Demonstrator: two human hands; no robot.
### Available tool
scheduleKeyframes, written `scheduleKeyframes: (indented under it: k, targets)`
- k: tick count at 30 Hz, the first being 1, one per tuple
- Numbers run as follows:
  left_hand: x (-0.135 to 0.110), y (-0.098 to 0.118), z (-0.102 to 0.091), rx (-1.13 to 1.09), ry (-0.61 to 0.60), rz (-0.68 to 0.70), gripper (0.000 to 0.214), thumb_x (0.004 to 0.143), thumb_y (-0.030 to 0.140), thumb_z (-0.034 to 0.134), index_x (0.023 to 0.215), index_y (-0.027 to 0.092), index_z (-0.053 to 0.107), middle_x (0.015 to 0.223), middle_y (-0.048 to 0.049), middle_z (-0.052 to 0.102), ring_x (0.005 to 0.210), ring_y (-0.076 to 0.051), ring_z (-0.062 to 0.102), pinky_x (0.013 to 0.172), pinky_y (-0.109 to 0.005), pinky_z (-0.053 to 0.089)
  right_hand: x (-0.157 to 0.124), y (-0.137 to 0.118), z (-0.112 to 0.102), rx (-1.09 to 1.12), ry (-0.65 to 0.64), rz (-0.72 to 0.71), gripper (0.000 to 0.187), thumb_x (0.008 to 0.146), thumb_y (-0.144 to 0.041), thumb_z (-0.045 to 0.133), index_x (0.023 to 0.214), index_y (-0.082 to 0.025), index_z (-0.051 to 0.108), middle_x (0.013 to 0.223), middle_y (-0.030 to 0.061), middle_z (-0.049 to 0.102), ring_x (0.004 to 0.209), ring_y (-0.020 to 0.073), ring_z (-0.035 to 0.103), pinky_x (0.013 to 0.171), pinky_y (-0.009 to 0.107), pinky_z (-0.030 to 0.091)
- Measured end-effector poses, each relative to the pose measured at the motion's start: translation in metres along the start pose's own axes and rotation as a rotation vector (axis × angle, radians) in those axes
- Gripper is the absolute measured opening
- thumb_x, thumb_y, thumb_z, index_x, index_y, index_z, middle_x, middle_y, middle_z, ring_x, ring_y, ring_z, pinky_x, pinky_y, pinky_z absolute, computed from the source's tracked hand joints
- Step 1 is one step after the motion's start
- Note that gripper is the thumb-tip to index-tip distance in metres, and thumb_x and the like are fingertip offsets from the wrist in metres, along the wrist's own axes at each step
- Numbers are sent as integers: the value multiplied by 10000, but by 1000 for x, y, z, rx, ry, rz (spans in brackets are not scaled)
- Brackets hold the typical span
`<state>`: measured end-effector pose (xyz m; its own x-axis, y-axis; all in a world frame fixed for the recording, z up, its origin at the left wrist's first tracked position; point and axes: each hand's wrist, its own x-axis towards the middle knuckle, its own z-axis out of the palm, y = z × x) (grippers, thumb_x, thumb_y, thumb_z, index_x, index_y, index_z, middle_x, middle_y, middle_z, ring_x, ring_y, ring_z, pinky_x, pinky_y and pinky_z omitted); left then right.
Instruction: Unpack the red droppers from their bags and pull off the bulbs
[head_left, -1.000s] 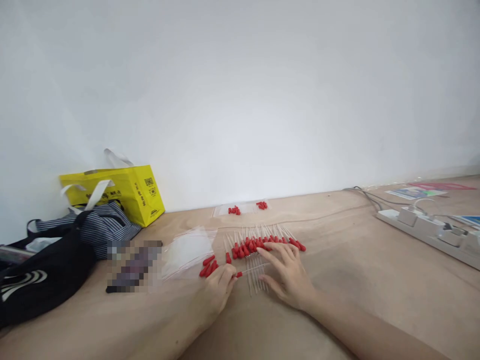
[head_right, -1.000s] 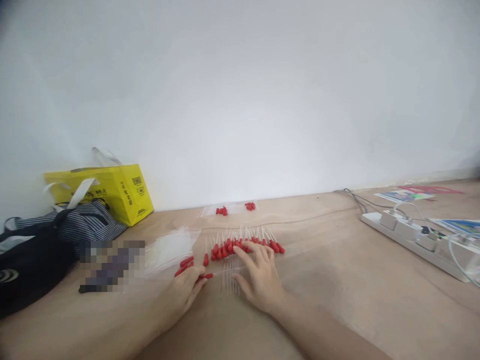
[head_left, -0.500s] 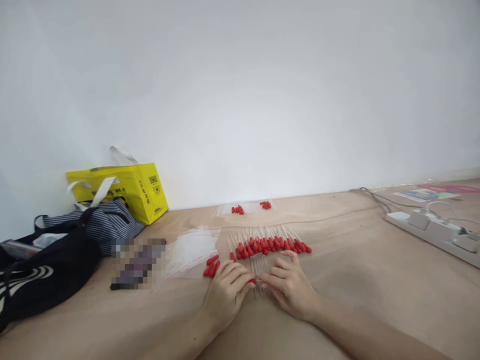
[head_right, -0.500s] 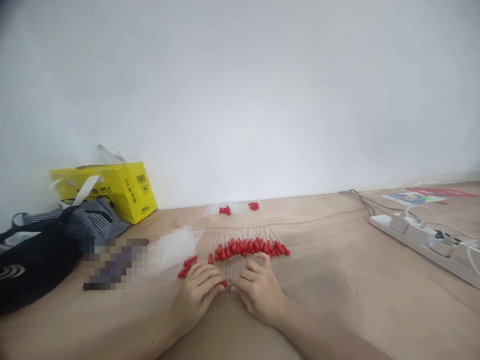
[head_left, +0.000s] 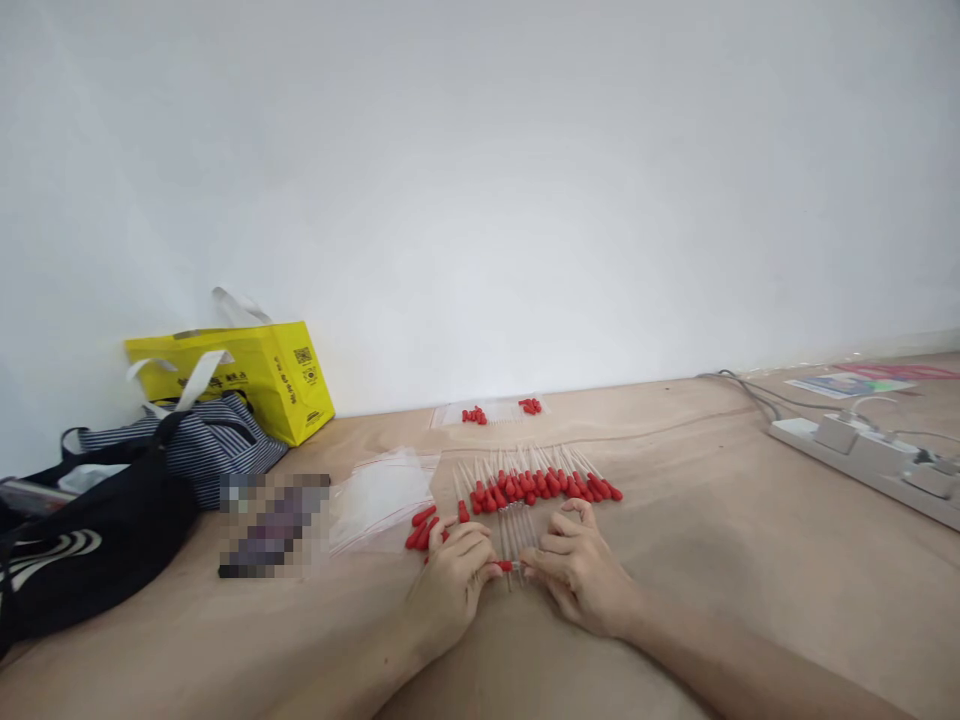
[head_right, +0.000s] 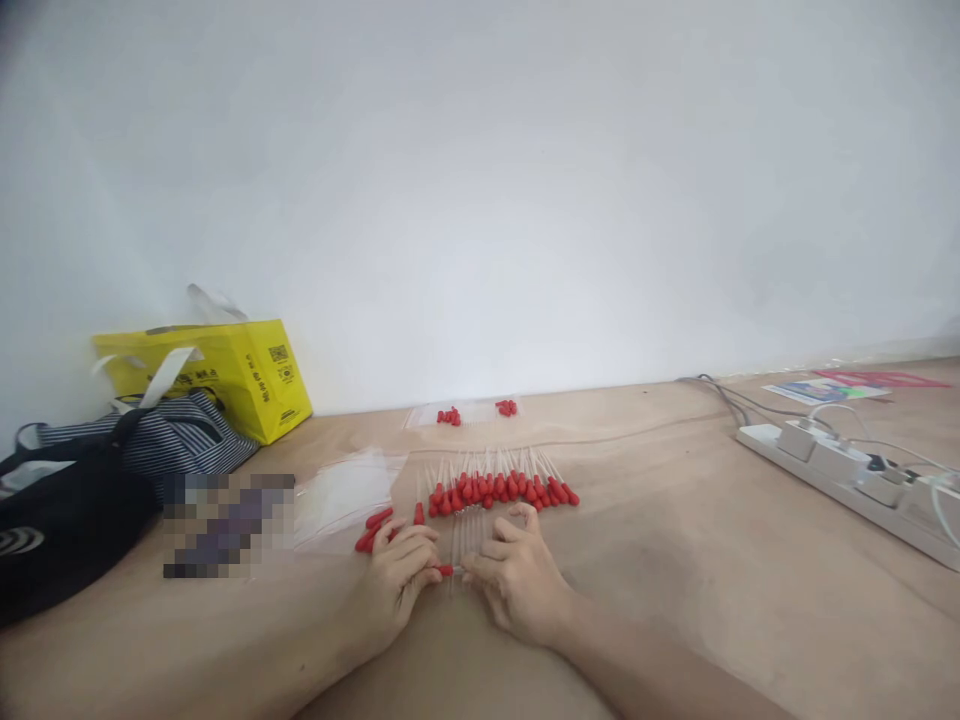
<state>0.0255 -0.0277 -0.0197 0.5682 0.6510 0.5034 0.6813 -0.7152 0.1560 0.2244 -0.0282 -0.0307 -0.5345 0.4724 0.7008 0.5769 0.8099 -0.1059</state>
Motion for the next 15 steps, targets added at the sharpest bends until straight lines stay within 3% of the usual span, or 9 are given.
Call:
scheduleKeyframes:
  k: [8,15]
  targets:
    - [-1,1,0,-21,-48,-9,170,825,137,408,695,202,496,707,13,607,930,-179,535,868,-392,283,3,-5,-10,-36,-65,21,164,803,-179,450,712,-202,585,523,-24,512,636,130,405,777,355,242]
    - [-1,1,-5,-41,-13,-3,213,813,103,368,669,192,497,692,-6,604,850,-173,555,805,-360,359,-1,-2,-11,-13,-34,40,179,797,-188,453,692,-208,596,522,-18,516,632,134,424,779,356,260]
